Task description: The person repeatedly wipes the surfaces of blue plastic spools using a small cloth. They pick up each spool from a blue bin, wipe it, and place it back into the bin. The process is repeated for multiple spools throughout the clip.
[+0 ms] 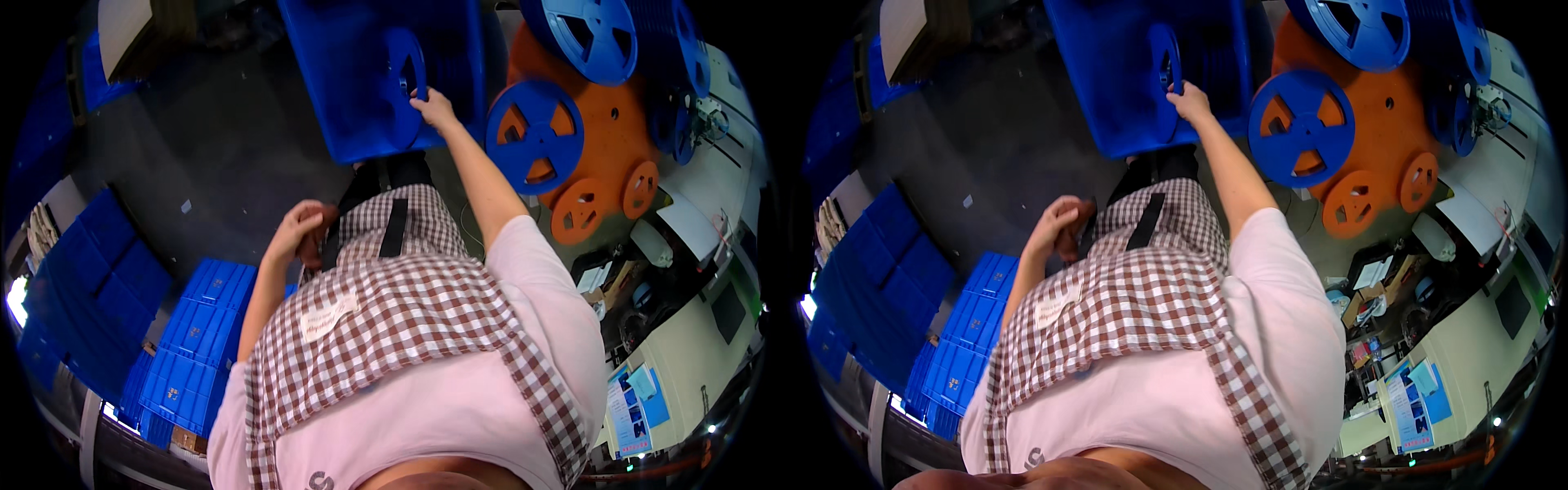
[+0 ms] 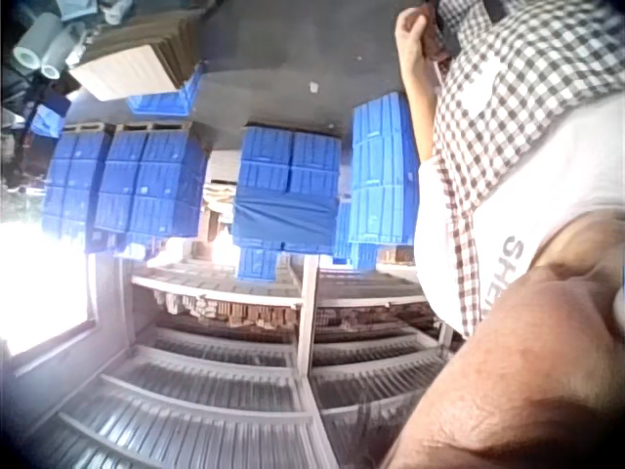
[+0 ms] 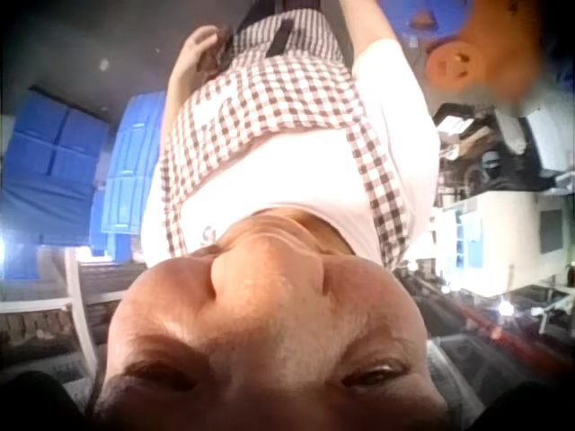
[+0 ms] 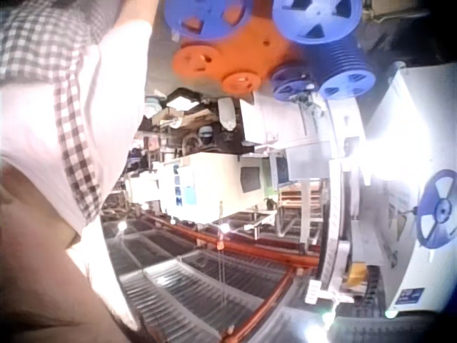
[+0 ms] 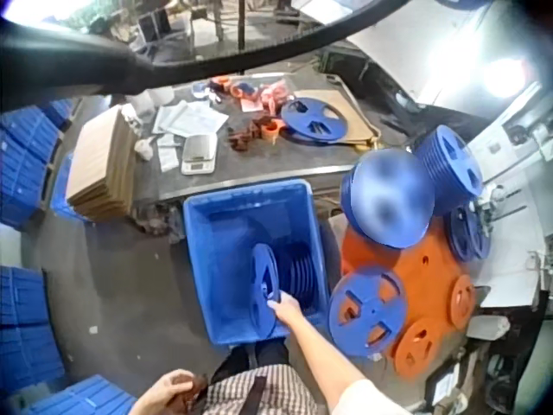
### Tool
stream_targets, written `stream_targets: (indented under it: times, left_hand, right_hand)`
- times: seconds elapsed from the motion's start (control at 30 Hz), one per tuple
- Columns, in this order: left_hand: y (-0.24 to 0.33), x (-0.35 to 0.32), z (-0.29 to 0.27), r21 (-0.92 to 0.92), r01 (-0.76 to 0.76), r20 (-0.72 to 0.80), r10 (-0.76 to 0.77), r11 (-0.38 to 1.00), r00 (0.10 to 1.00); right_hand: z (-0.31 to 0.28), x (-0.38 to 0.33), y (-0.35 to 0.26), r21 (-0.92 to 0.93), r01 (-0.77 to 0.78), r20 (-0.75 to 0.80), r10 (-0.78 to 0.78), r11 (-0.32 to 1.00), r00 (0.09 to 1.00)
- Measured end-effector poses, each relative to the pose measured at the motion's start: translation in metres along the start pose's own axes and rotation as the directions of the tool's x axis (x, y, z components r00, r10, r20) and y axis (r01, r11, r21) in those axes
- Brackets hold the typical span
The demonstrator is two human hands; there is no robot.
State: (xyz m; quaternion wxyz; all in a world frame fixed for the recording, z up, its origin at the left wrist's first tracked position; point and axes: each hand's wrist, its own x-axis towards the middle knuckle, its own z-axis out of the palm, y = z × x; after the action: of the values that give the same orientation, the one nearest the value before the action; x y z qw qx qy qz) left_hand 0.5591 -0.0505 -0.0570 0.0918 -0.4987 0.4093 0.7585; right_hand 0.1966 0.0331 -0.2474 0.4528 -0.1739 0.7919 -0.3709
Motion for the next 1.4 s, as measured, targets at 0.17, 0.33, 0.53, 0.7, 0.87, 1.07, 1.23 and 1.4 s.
stream_targets:
  times: [0.17,0.33,0.53,0.7,0.87,1.07,1.23,1.4]
  left_hand:
    - [-0.032,-0.071,0.014,-0.074,0.039,-0.152,-0.050,0.996,0.987]
    - [-0.041,-0.119,0.035,-0.142,0.116,-0.251,-0.149,0.983,0.956]
    - [-0.012,-0.133,0.038,-0.080,0.161,-0.256,-0.176,0.984,0.951]
    - [0.004,-0.123,0.033,-0.011,0.168,-0.250,-0.165,0.986,0.954]
    - [0.024,-0.080,0.012,-0.052,0.135,-0.114,-0.140,0.989,0.984]
    - [0.067,-0.041,0.011,-0.080,0.207,0.037,-0.205,0.975,0.978]
    - [0.090,-0.032,0.004,0.003,0.144,0.077,-0.144,0.990,0.987]
    - [0.095,-0.015,-0.016,0.023,0.045,0.061,-0.047,0.999,0.997]
  right_hand:
    - [0.035,0.023,0.016,-0.062,-0.182,0.053,0.185,0.981,0.981]
    - [0.021,0.004,-0.007,-0.414,-0.344,-0.032,0.365,0.843,0.931]
    - [0.039,0.006,0.028,-0.410,-0.417,-0.146,0.392,0.811,0.908]
    - [0.036,-0.018,0.005,-0.219,-0.367,-0.173,0.334,0.904,0.927]
    - [-0.001,-0.092,0.006,0.069,0.126,-0.331,-0.097,0.990,0.939]
    - [-0.108,-0.123,0.077,-0.048,-0.437,-0.839,0.201,0.898,0.506]
    - [-0.098,-0.090,0.085,0.121,-0.752,-0.629,0.636,0.648,0.447]
    - [-0.124,-0.102,0.066,0.176,-0.612,-0.685,0.543,0.771,0.487]
